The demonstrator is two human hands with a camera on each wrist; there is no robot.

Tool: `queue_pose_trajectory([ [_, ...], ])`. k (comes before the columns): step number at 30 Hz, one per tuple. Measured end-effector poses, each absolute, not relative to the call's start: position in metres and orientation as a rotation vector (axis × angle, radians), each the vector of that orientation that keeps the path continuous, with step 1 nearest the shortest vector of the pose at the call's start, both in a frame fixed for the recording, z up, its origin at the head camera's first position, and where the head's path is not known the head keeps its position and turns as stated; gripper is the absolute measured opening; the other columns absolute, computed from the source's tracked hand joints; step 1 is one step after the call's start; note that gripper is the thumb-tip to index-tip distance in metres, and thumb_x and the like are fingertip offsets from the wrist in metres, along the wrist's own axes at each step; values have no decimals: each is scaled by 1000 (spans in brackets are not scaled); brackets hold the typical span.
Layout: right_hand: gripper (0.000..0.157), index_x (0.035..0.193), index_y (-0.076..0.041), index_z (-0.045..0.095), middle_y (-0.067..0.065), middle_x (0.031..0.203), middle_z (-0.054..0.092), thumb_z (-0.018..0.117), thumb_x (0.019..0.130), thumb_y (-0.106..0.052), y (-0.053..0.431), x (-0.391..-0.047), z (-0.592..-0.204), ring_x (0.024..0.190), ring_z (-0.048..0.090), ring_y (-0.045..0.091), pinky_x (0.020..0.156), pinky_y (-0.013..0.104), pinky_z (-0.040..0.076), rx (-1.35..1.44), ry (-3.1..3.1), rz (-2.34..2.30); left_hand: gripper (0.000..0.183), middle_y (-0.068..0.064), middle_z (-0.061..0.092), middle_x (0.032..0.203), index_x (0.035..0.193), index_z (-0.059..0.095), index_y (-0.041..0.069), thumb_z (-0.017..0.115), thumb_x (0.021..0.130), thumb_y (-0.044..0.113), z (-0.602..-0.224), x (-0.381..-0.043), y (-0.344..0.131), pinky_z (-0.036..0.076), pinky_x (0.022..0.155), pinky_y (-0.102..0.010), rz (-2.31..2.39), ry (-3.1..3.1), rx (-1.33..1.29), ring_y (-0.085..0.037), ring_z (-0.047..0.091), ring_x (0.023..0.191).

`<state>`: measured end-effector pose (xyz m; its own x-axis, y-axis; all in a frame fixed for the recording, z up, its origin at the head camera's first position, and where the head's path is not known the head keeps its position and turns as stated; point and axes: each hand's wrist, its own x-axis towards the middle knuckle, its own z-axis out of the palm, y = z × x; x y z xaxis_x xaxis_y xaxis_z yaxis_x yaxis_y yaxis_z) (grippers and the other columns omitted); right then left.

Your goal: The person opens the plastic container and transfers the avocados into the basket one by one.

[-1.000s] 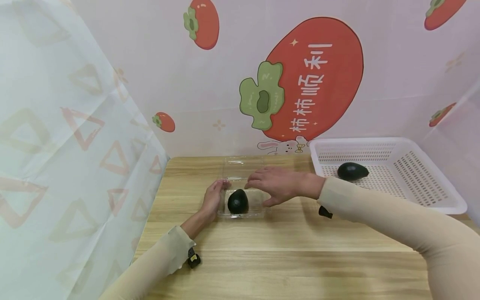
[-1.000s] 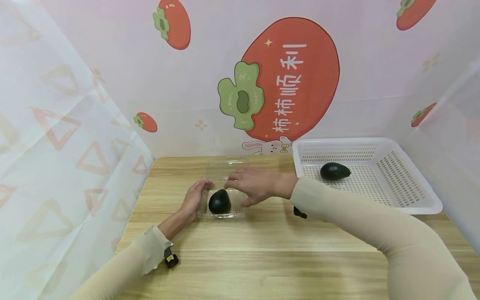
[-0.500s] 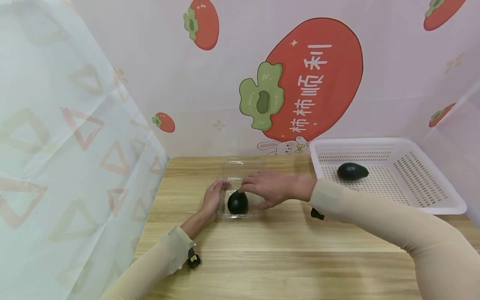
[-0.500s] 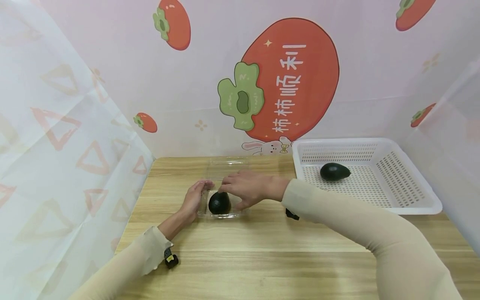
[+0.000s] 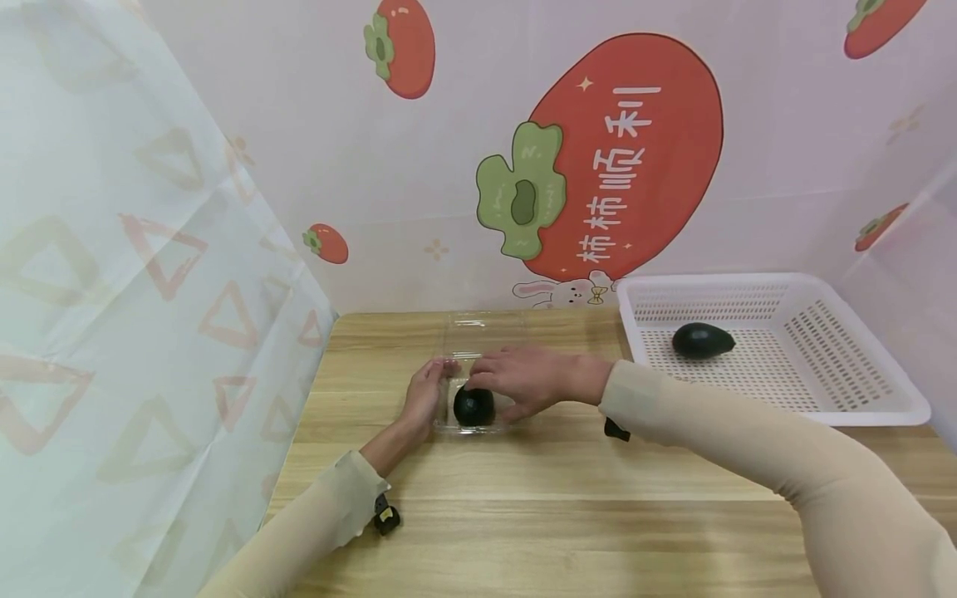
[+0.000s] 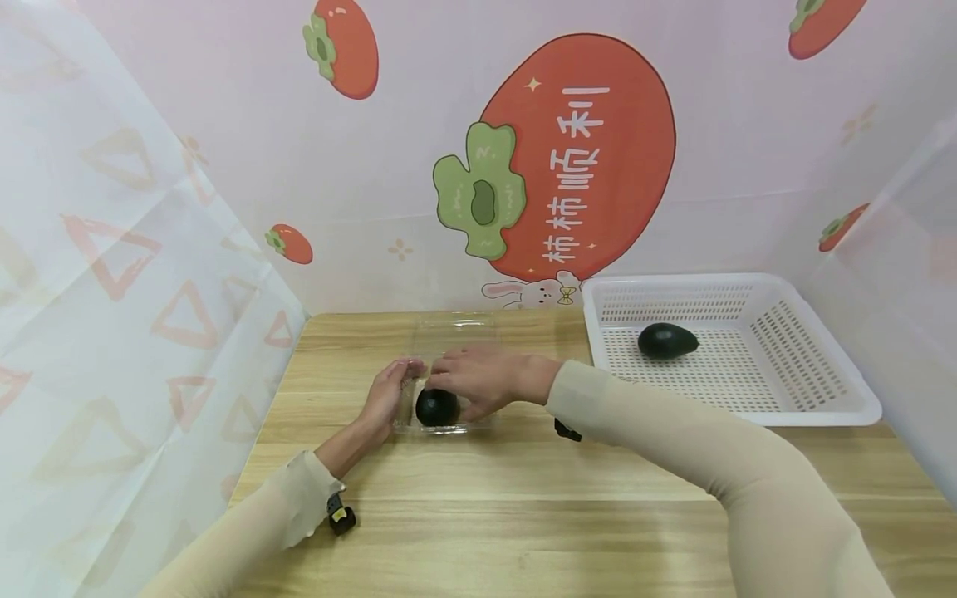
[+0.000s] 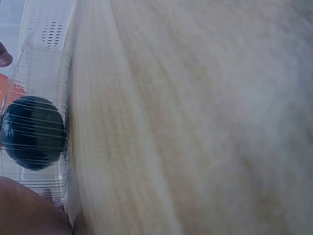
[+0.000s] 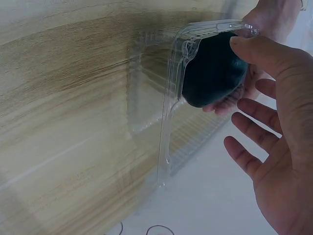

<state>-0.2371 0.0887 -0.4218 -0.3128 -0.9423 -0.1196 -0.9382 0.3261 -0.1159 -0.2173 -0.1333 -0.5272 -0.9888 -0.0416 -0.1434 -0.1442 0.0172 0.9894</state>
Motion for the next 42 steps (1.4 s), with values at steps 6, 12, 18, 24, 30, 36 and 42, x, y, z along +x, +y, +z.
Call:
queue_pose_trajectory([
  [6, 60, 146, -14, 59, 7, 141, 63, 80, 94, -37, 83, -236, -427, 131, 57, 25, 113, 45, 49, -1763, 2434, -57, 42, -24, 66, 135, 132, 63, -5, 35, 117, 22, -527, -218, -135, 34, 123, -49, 2124, 2181, -192, -35, 56, 134],
  [12, 57, 144, -15, 60, 6, 137, 64, 80, 95, -36, 79, -237, -434, 128, 58, 24, 109, 44, 51, -1816, 2447, -56, 42, -23, 65, 137, 135, 62, -4, 33, 117, 21, -526, -216, -135, 33, 123, -52, 2095, 2188, -195, -36, 54, 136],
  [18, 60, 145, -16, 58, 6, 139, 63, 80, 94, -39, 76, -239, -438, 130, 58, 24, 112, 45, 50, -1801, 2462, 8, 41, -23, 66, 137, 135, 62, -4, 34, 117, 20, -528, -217, -136, 32, 124, -52, 2103, 2191, -186, -35, 54, 136],
  [24, 61, 145, -16, 58, 6, 142, 62, 80, 94, -40, 75, -240, -441, 131, 58, 24, 113, 45, 48, -1775, 2468, 14, 41, -22, 65, 137, 135, 63, -4, 34, 117, 20, -528, -217, -136, 31, 125, -51, 2112, 2183, -181, -34, 53, 137],
  [30, 59, 144, -15, 59, 7, 141, 62, 81, 94, -37, 71, -241, -447, 132, 57, 24, 113, 45, 48, -1792, 2459, -8, 42, -22, 64, 140, 137, 61, -3, 35, 117, 23, -528, -217, -138, 29, 125, -53, 2101, 2176, -178, -35, 52, 139],
  [36, 61, 145, -14, 58, 8, 143, 61, 82, 93, -35, 66, -242, -453, 133, 56, 24, 111, 45, 49, -1788, 2457, 17, 41, -20, 65, 139, 137, 62, -1, 35, 117, 23, -528, -216, -138, 29, 125, -53, 2073, 2197, -184, -32, 53, 138],
  [42, 65, 147, -14, 56, 8, 146, 59, 83, 93, -38, 63, -244, -457, 133, 56, 24, 109, 46, 50, -1771, 2464, 46, 41, -20, 67, 135, 135, 63, -2, 36, 117, 24, -527, -216, -137, 31, 124, -51, 2100, 2189, -186, -33, 54, 137],
])
